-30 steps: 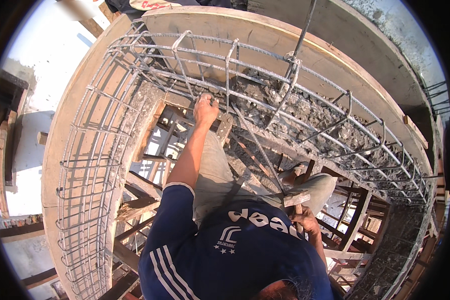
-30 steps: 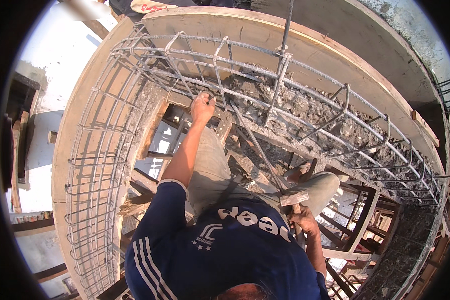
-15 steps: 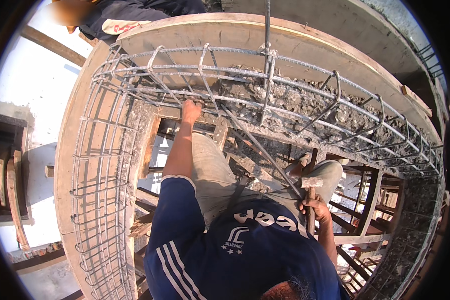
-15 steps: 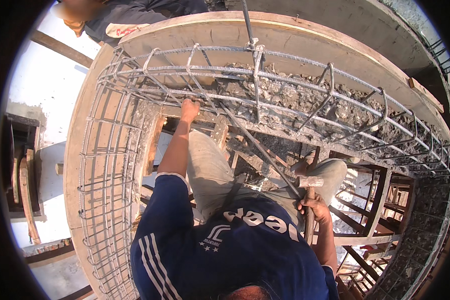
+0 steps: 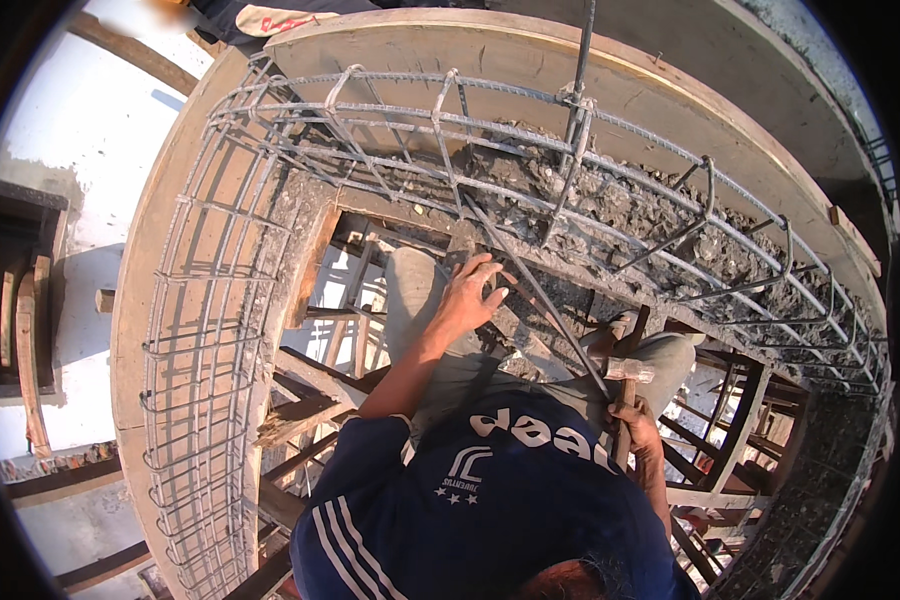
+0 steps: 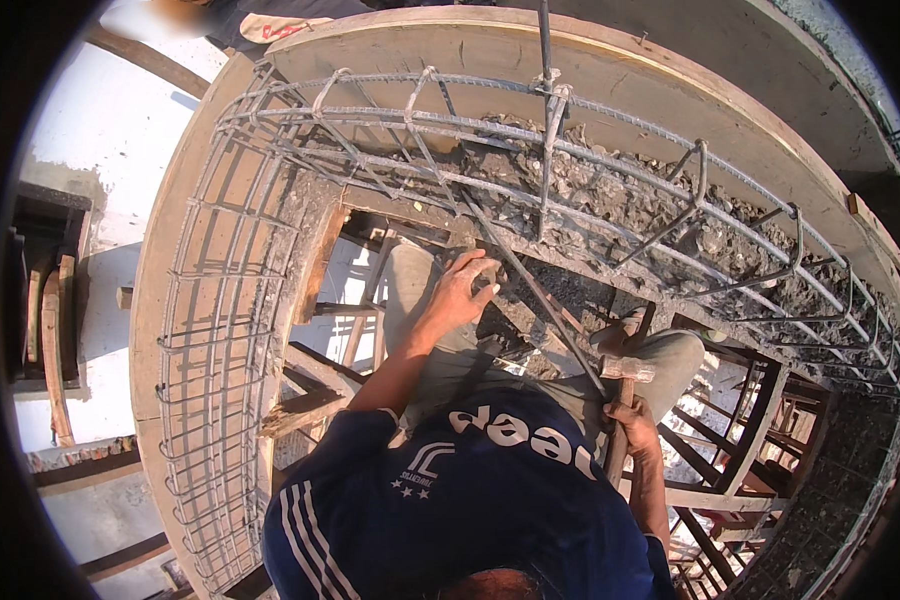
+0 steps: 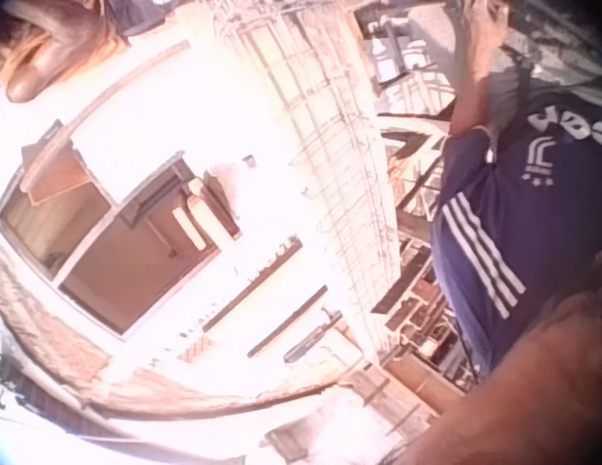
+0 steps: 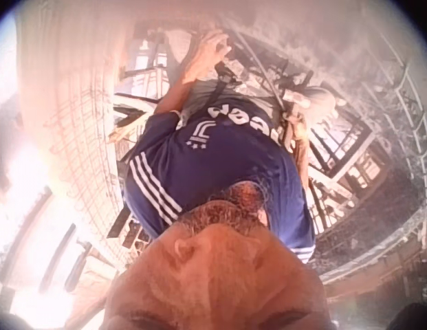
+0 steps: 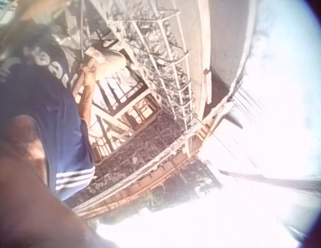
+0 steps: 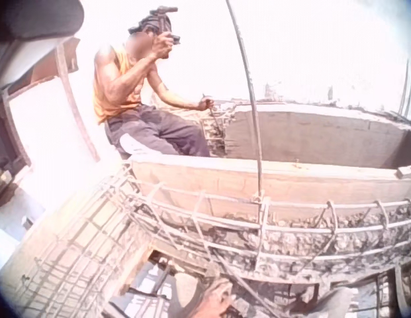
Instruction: The person uses a hammer to strike a metal rod, driving it into a concrete-filled rebar structure.
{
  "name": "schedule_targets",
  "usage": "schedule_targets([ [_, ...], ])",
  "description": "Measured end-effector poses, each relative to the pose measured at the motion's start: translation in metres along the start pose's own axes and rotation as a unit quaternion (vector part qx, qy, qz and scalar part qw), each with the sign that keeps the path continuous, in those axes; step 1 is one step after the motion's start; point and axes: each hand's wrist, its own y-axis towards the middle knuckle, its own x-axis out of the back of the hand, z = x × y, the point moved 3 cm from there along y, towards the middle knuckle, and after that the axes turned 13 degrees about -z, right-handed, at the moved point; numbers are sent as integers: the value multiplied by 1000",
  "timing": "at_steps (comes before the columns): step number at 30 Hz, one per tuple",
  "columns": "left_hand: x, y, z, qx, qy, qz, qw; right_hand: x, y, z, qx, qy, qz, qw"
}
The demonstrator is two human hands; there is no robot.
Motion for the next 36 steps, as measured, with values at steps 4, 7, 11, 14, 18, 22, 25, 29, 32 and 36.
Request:
schedule_targets([
  [4,-6,-20,-95,-162,-70,91,980,-9,-28,32,62,-3,30,998],
  [7,-49,-24,-119,-302,-33,83,949,-49,-37,83,138,-88,59,985],
  [11,-110,-3,-88,-341,-45,86,935,-74,-24,103,185,-245,65,950],
  [14,-166,-25,-52,-368,-175,-205,890,-60,24,63,187,-275,46,942],
  [18,-149,20,-87,-155,-10,281,947,-58,43,70,202,-187,35,961],
  [22,-134,49,-46,-179,-64,58,980,-94,65,109,272,-198,60,940],
  [25,-103,71,-6,-129,-55,35,990,-138,98,121,302,-279,60,910],
  [29,-78,68,13,-188,-93,-54,976,-162,102,116,298,-289,58,908],
  [32,-76,76,-53,-141,52,117,982,-129,100,126,283,-253,32,925],
  [36,-101,68,-135,-100,-73,54,991,-65,30,182,293,-333,5,896],
])
